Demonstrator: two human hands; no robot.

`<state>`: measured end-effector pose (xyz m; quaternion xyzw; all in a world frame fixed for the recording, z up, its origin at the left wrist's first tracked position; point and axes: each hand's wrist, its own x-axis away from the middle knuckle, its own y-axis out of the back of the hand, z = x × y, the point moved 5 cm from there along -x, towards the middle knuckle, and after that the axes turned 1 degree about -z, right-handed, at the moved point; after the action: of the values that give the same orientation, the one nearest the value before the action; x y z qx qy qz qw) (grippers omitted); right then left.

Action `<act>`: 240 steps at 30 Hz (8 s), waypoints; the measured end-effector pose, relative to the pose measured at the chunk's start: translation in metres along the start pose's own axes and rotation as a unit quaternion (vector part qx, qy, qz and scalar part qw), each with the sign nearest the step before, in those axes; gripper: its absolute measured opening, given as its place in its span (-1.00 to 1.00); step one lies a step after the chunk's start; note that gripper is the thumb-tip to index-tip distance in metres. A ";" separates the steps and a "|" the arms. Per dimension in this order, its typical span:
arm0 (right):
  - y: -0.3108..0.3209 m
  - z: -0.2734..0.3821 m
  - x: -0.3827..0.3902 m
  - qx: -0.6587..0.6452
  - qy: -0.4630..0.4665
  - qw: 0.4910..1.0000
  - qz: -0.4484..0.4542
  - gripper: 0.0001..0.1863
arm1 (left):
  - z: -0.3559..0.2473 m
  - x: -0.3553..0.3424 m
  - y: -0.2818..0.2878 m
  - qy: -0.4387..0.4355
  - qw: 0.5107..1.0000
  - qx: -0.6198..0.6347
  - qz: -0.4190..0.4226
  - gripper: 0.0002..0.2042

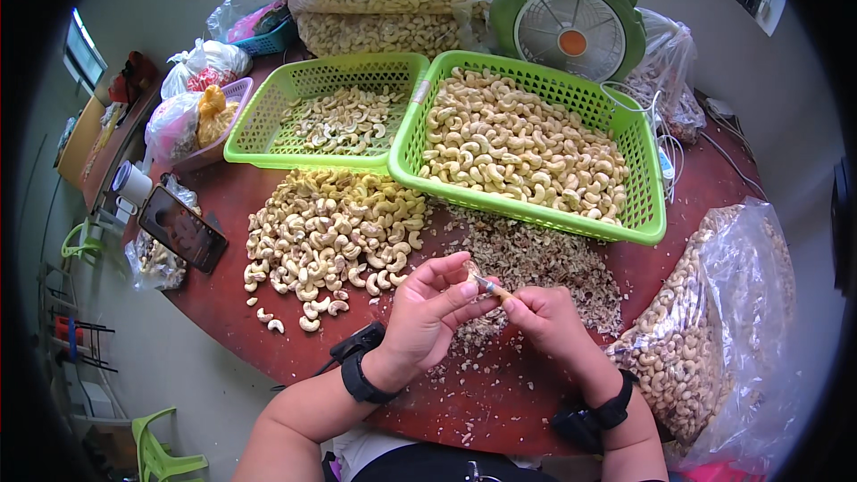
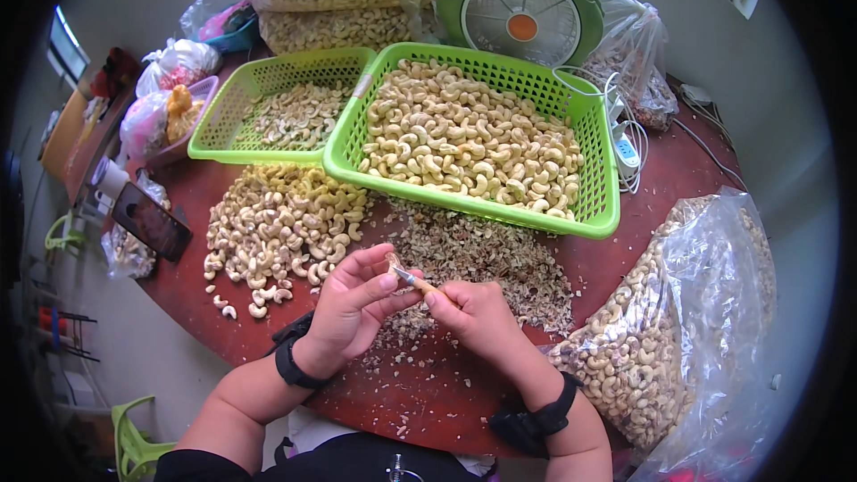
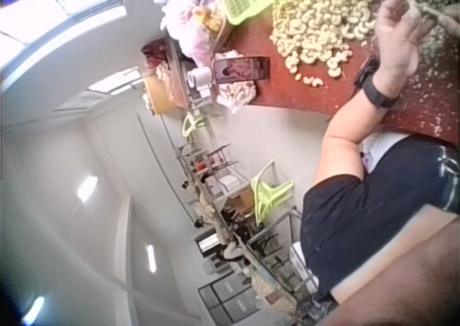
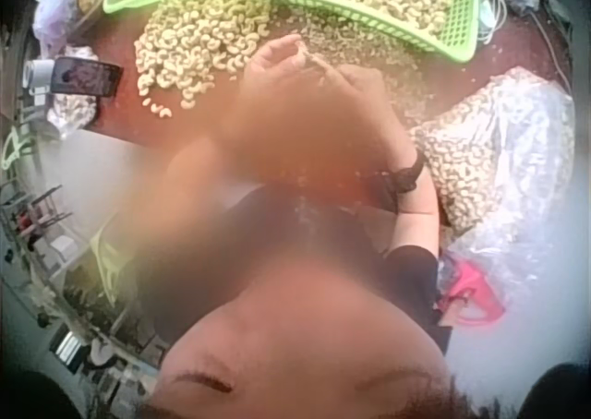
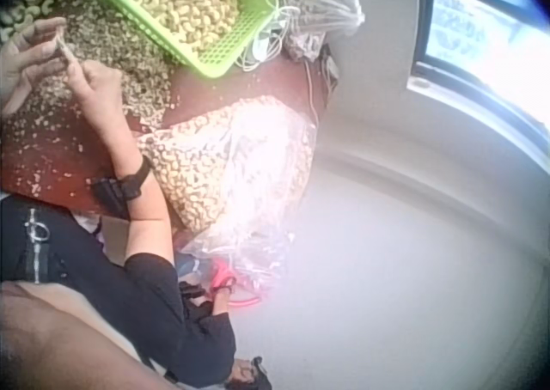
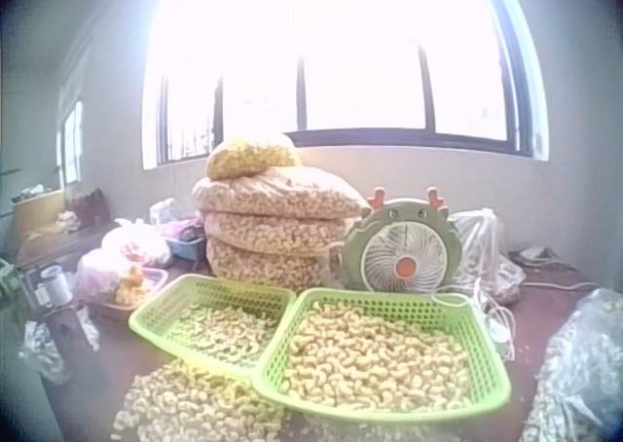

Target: Peeling the skin off of roasted cashew nuts using a small knife.

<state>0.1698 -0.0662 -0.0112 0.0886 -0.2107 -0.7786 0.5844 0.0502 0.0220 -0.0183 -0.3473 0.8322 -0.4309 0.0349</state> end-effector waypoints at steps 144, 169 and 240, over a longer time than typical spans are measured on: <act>-0.003 -0.003 0.000 -0.021 0.003 1.000 -0.015 -0.62 | 0.008 0.003 -0.001 0.009 1.000 0.002 0.007 -0.88; -0.002 -0.005 0.001 -0.023 -0.005 1.000 -0.013 -0.59 | 0.010 0.001 0.000 -0.003 1.000 0.016 -0.005 -0.91; -0.003 -0.003 0.001 0.008 0.005 1.000 -0.005 -0.63 | 0.006 0.000 0.003 0.039 0.999 0.021 0.005 -0.79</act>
<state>0.1679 -0.0670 -0.0154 0.0987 -0.2137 -0.7795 0.5805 0.0505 0.0191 -0.0239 -0.3256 0.8252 -0.4613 0.0116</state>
